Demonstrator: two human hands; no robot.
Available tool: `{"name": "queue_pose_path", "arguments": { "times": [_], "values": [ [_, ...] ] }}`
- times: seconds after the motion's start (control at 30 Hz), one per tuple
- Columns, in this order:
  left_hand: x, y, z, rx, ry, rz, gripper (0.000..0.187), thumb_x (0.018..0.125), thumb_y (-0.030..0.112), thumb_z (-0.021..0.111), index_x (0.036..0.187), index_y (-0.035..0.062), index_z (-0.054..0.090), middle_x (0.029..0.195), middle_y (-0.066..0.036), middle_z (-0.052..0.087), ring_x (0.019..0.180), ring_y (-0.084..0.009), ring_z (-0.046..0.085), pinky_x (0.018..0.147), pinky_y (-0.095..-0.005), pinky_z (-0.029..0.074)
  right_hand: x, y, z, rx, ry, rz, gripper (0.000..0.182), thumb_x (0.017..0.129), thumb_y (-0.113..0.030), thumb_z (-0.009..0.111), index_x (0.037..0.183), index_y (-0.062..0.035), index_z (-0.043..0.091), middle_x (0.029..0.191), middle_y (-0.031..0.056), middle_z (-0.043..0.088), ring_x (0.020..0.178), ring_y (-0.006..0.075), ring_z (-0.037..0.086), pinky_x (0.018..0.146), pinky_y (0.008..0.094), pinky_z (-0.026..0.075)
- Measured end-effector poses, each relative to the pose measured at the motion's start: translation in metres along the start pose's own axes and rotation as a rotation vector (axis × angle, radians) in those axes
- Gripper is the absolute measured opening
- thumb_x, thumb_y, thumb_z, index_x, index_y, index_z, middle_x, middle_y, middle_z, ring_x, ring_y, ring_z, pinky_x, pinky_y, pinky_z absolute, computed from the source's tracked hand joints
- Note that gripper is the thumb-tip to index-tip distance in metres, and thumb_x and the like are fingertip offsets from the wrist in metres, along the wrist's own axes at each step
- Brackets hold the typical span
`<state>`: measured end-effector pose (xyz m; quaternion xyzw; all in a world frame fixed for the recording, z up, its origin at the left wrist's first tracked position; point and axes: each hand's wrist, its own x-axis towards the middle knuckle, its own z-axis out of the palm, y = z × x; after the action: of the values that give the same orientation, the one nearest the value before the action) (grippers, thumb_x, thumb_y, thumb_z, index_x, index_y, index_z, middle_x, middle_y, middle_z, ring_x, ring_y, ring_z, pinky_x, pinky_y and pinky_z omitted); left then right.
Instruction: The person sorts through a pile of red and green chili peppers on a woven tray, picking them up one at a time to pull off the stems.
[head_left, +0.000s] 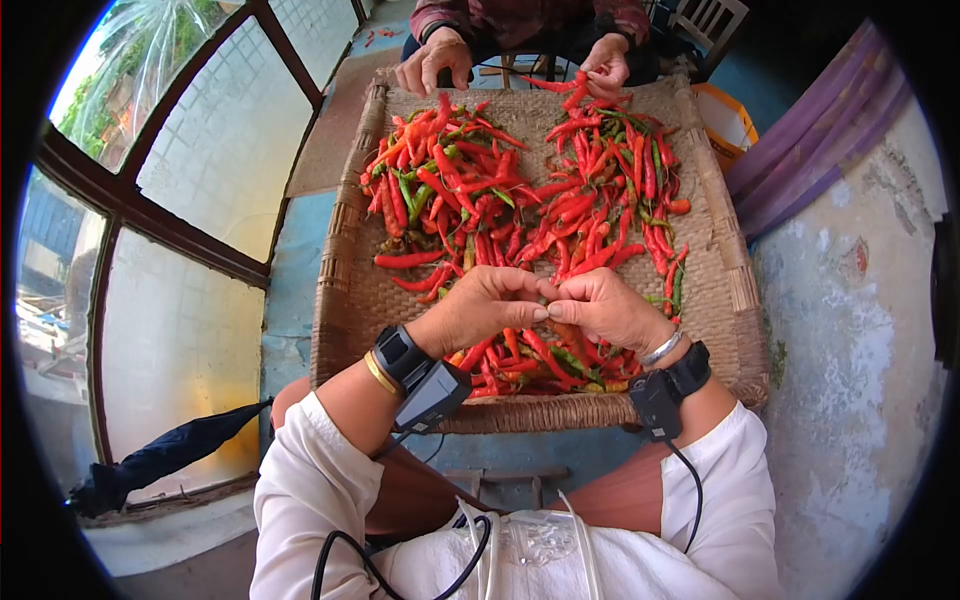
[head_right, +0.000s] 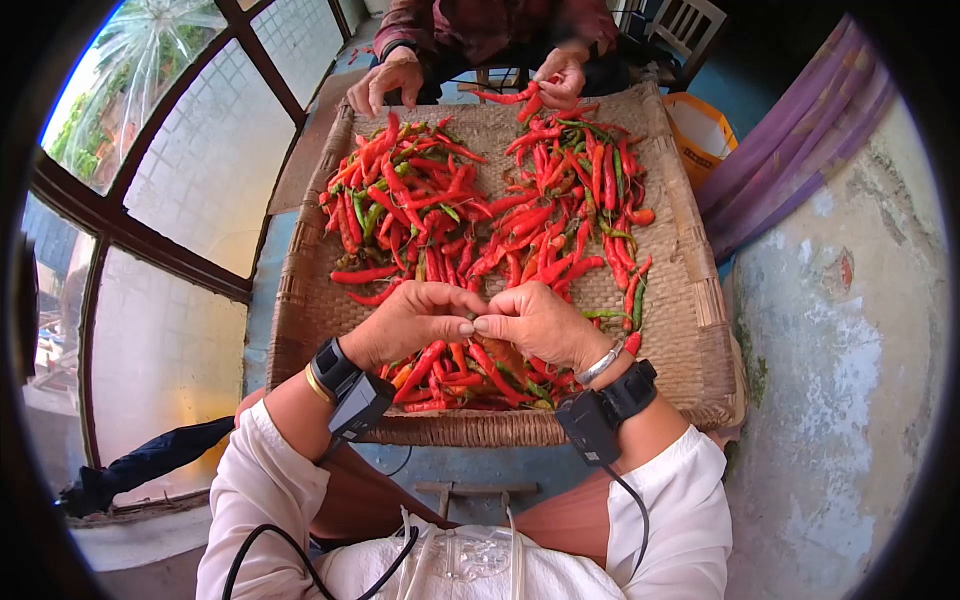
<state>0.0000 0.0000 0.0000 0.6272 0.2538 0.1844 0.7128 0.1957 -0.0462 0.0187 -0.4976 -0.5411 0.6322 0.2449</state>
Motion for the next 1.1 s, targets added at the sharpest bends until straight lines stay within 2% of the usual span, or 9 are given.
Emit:
{"name": "queue_pose_path", "arguments": {
  "times": [0.07, 0.23, 0.4, 0.5, 0.57, 0.8, 0.87, 1.0, 1.1],
  "values": [
    [0.0, 0.004, 0.001, -0.137, 0.061, 0.008, 0.014, 0.081, 0.011, 0.058, 0.092, 0.0029, 0.061, 0.078, -0.001, 0.061, 0.067, -0.0059, 0.056, 0.062, -0.0185, 0.048, -0.001, -0.002, 0.001, 0.03, -0.093, -0.019, 0.02, 0.079, -0.022, 0.061, 0.079, -0.0022, 0.061, 0.058, -0.0057, 0.049, 0.054, 0.0018, 0.041, 0.047, 0.0189, 0.033],
    [-0.002, 0.019, -0.021, -0.147, 0.266, -0.065, 0.011, 0.082, 0.011, 0.057, 0.085, 0.0015, 0.061, 0.071, -0.001, 0.06, 0.056, -0.0065, 0.054, 0.055, -0.0195, 0.048, 0.004, -0.002, -0.003, -0.054, -0.17, -0.024, 0.018, 0.079, -0.019, 0.061, 0.079, -0.0011, 0.061, 0.062, -0.0031, 0.053, 0.056, 0.0035, 0.046, 0.05, 0.0202, 0.038],
    [0.002, 0.024, -0.052, -0.528, 0.716, 0.186, 0.031, 0.087, 0.012, 0.048, 0.115, -0.0014, 0.041, 0.088, -0.009, 0.059, 0.072, -0.011, 0.057, 0.061, -0.0225, 0.049, 0.013, 0.024, -0.017, -0.149, 0.09, -0.017, 0.015, 0.076, -0.012, 0.06, 0.083, 0.0008, 0.06, 0.07, 0.0037, 0.06, 0.065, 0.0101, 0.056, 0.06, 0.0243, 0.046],
    [0.0, 0.012, -0.056, -0.503, 0.634, 0.084, 0.037, 0.087, 0.012, 0.048, 0.119, -0.0026, 0.036, 0.089, -0.01, 0.058, 0.073, -0.012, 0.057, 0.062, -0.023, 0.049, 0.014, 0.031, -0.017, -0.412, 0.226, -0.087, 0.021, 0.073, -0.013, 0.061, 0.09, -0.0006, 0.058, 0.077, 0.0105, 0.06, 0.073, 0.0199, 0.059, 0.065, 0.0311, 0.047],
    [0.002, 0.006, -0.045, -0.498, 0.564, 0.044, 0.032, 0.087, 0.012, 0.049, 0.116, -0.0017, 0.042, 0.087, -0.009, 0.059, 0.073, -0.0115, 0.058, 0.063, -0.0231, 0.049, 0.016, 0.044, -0.018, -0.782, 0.248, -0.387, 0.029, 0.072, -0.014, 0.061, 0.098, -0.0028, 0.056, 0.087, 0.0133, 0.058, 0.084, 0.0278, 0.057, 0.073, 0.0366, 0.045],
    [0.005, -0.002, -0.005, -0.283, 0.318, -0.205, 0.022, 0.085, 0.015, 0.053, 0.104, 0.0039, 0.054, 0.084, -0.003, 0.061, 0.071, -0.0079, 0.058, 0.063, -0.0203, 0.047, 0.005, 0.037, -0.007, -1.076, 0.114, -0.104, 0.03, 0.068, -0.008, 0.06, 0.097, -0.0079, 0.055, 0.087, 0.0125, 0.056, 0.087, 0.0309, 0.054, 0.075, 0.039, 0.043],
    [0.005, -0.005, -0.002, -0.281, 0.303, -0.219, 0.021, 0.085, 0.015, 0.054, 0.104, 0.0041, 0.054, 0.084, -0.003, 0.061, 0.071, -0.0078, 0.058, 0.064, -0.0201, 0.047, 0.006, 0.037, -0.006, -1.185, 0.078, -0.056, 0.011, 0.071, -0.005, 0.051, 0.081, -0.0074, 0.056, 0.081, 0.0126, 0.059, 0.083, 0.0306, 0.056, 0.071, 0.0415, 0.044],
    [0.005, -0.005, -0.001, -0.225, 0.258, -0.239, 0.024, 0.084, 0.012, 0.055, 0.107, 0.0034, 0.053, 0.088, -0.004, 0.061, 0.073, -0.0078, 0.057, 0.067, -0.0208, 0.047, 0.008, 0.03, -0.009, -1.119, 0.14, -0.192, 0.008, 0.071, -0.006, 0.052, 0.076, -0.0071, 0.058, 0.073, 0.0123, 0.059, 0.075, 0.0315, 0.058, 0.066, 0.0419, 0.045],
    [0.006, -0.013, -0.001, -0.115, 0.171, -0.138, 0.033, 0.082, 0.009, 0.058, 0.113, 0.0031, 0.05, 0.094, -0.004, 0.06, 0.078, -0.0072, 0.057, 0.071, -0.0222, 0.048, 0.004, 0.012, -0.008, -0.771, 0.466, -0.474, 0.007, 0.072, -0.006, 0.055, 0.076, -0.0062, 0.06, 0.069, 0.0116, 0.059, 0.068, 0.0264, 0.059, 0.061, 0.0376, 0.046]
  ]
}}
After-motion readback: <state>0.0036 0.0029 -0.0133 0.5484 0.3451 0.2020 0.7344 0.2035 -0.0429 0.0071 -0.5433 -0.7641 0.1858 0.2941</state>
